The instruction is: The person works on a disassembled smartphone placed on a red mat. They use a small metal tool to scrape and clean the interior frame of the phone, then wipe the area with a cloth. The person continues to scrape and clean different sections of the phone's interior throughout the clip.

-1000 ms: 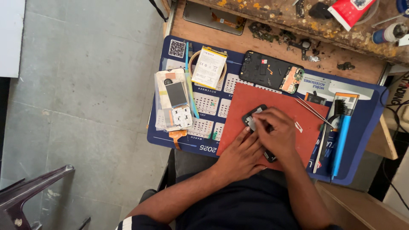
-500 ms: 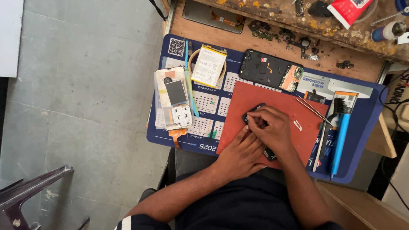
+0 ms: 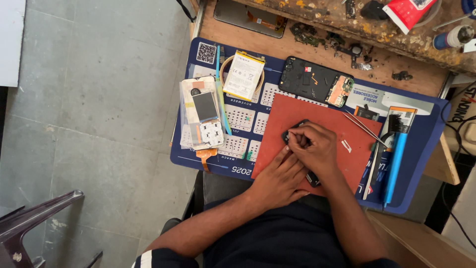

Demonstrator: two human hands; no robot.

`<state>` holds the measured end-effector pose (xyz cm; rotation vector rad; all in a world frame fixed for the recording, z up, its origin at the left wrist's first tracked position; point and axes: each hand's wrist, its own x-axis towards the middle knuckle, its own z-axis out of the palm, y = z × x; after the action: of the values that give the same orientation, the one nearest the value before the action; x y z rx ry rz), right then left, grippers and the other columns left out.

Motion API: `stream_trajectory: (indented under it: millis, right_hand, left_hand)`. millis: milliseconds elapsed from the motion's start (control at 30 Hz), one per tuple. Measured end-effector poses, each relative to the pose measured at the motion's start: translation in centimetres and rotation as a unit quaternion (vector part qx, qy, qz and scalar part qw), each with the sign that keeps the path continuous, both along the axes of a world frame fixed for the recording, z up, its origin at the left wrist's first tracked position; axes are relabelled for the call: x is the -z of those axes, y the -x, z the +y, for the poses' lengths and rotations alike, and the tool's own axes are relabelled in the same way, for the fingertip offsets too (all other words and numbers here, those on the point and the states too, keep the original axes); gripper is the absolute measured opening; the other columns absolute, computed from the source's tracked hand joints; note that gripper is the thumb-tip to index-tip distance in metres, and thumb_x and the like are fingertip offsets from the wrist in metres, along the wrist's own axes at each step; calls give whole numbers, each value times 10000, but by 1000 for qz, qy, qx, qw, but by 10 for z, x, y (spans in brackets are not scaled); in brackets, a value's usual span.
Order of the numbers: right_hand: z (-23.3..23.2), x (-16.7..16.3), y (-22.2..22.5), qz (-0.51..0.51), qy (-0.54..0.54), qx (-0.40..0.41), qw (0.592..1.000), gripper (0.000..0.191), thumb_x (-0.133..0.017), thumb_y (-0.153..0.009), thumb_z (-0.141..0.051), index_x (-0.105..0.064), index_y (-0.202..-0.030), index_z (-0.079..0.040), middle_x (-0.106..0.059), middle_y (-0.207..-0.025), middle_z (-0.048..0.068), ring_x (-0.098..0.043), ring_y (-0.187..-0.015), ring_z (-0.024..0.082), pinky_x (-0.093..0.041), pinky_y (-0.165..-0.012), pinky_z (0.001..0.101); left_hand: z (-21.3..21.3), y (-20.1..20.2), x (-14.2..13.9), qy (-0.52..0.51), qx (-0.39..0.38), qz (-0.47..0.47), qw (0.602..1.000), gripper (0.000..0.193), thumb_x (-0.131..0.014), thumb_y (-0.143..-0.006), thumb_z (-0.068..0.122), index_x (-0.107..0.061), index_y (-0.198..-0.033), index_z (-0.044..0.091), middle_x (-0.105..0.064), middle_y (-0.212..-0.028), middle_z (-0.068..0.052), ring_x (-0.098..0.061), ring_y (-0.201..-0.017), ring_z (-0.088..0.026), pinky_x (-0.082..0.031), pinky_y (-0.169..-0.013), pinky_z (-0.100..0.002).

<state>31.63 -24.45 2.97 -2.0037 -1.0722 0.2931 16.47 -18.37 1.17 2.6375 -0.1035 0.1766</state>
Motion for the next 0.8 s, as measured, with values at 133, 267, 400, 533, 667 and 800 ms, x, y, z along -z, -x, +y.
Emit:
stream_trajectory:
  millis: [133, 267, 400, 533, 667, 800]
  right_hand:
    - [0, 0, -2, 3, -6, -17, 1000, 105, -784, -811, 12, -739, -905, -1, -680, -789, 44, -608, -609, 93, -488, -548, 237]
    - [0, -1, -1, -8, 6, -9, 1000, 101, -792, -810, 11, -739, -896, 2, -670, -771, 49, -597, -594, 98, -481, -538, 245]
    - [0, -1, 2, -9, 20, 5, 1000, 94, -792, -815, 6, -746, -896, -4, -666, -759, 45, -599, -589, 96, -487, -536, 246]
    - [0, 1, 4, -17, 19, 15, 1000, 94, -799, -816, -6, -748, -895, -6, -663, -750, 45, -608, -583, 101, -494, -533, 253]
    - [-1, 1, 5, -62, 27, 16, 998, 95, -811, -815, -33, -741, -879, -25, -673, -757, 44, -637, -622, 126, -519, -562, 270]
    - [-3, 0, 8, -84, 25, 17, 996, 113, -809, -822, -27, -717, -887, -15, -669, -762, 62, -651, -640, 147, -527, -572, 283]
  left_hand:
    - [1, 0, -1, 7, 2, 7, 1000, 786, -609, -890, 579, -548, -1414, -3, -554, -1441, -165, -411, -1455, -337, -212, -1277, -524]
    - [1, -1, -1, 8, 1, 2, 1000, 787, -606, -885, 578, -547, -1409, -8, -549, -1449, -180, -398, -1474, -340, -204, -1280, -520]
    - [0, -1, -1, 7, 3, 6, 1000, 785, -601, -906, 584, -549, -1398, -25, -543, -1449, -199, -386, -1482, -351, -195, -1286, -528]
    - [0, -1, 0, 5, 0, -1, 1000, 785, -595, -902, 585, -555, -1393, -26, -545, -1453, -201, -379, -1493, -352, -197, -1286, -526]
    - [0, 0, 2, 18, -1, -4, 1000, 767, -594, -916, 573, -558, -1387, -31, -555, -1451, -208, -384, -1491, -357, -204, -1284, -527]
    - [-1, 0, 3, 15, -8, -15, 1000, 763, -597, -913, 574, -564, -1363, -41, -561, -1441, -226, -395, -1484, -367, -210, -1273, -520]
